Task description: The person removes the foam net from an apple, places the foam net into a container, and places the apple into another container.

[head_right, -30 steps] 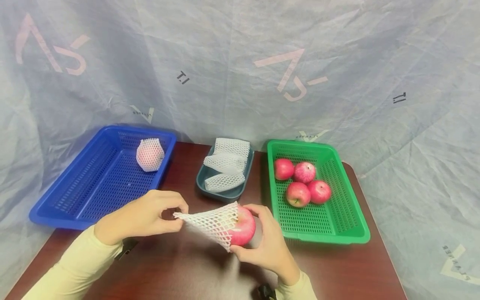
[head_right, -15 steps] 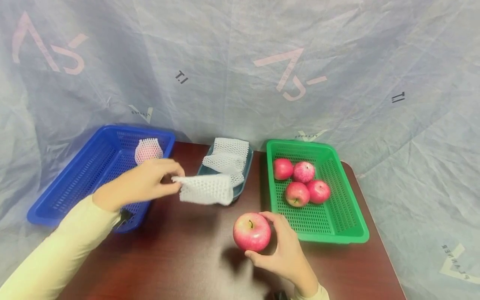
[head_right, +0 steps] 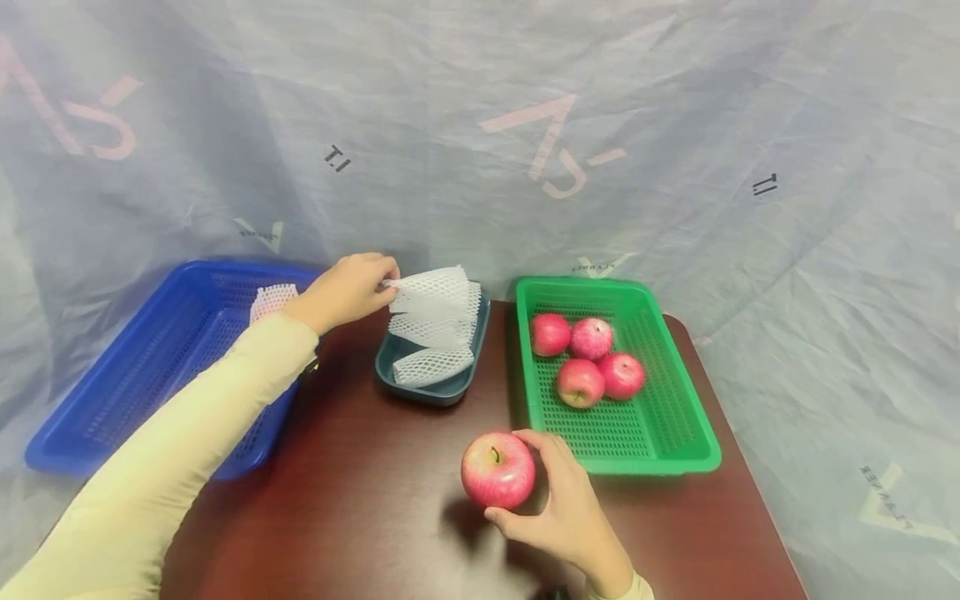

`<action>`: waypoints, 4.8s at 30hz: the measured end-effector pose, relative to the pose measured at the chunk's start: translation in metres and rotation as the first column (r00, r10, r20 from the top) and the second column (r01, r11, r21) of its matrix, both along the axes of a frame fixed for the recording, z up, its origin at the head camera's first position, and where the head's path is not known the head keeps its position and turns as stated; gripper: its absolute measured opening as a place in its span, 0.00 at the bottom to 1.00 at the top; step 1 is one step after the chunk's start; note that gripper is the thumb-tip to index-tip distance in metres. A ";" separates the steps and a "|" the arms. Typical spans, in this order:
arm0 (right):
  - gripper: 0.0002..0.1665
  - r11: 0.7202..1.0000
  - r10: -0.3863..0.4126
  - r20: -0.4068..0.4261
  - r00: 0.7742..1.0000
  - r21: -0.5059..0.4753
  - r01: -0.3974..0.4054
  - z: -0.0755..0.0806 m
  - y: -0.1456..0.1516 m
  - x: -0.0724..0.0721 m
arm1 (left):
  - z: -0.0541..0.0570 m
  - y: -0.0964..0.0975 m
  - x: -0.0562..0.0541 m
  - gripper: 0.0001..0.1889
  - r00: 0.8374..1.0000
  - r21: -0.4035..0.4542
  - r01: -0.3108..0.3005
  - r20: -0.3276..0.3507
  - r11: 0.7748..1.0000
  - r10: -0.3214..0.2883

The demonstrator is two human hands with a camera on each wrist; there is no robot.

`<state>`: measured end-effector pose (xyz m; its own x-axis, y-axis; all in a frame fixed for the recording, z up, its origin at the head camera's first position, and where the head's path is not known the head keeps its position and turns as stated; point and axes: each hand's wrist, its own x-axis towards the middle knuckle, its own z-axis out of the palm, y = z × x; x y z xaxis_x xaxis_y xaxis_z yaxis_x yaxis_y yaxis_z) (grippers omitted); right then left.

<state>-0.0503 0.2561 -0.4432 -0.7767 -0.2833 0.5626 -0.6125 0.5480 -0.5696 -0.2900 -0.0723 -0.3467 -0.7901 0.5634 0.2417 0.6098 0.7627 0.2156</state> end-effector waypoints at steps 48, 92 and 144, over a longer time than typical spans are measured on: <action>0.51 0.997 -0.071 0.060 0.996 -0.020 0.072 0.004 0.011 0.012 | -0.007 -0.032 0.122 0.10 0.941 -0.171 0.099 -0.304 0.980 -0.148; 0.39 0.708 -0.198 0.152 0.968 0.705 0.034 0.064 0.075 -0.155 | -0.026 -0.080 0.201 0.12 0.973 -0.008 -0.011 -0.229 1.000 0.009; 0.29 0.817 -0.003 -0.133 0.991 0.572 0.079 0.040 0.010 -0.024 | -0.004 -0.141 0.067 0.22 0.948 -0.037 -0.297 0.110 0.954 0.299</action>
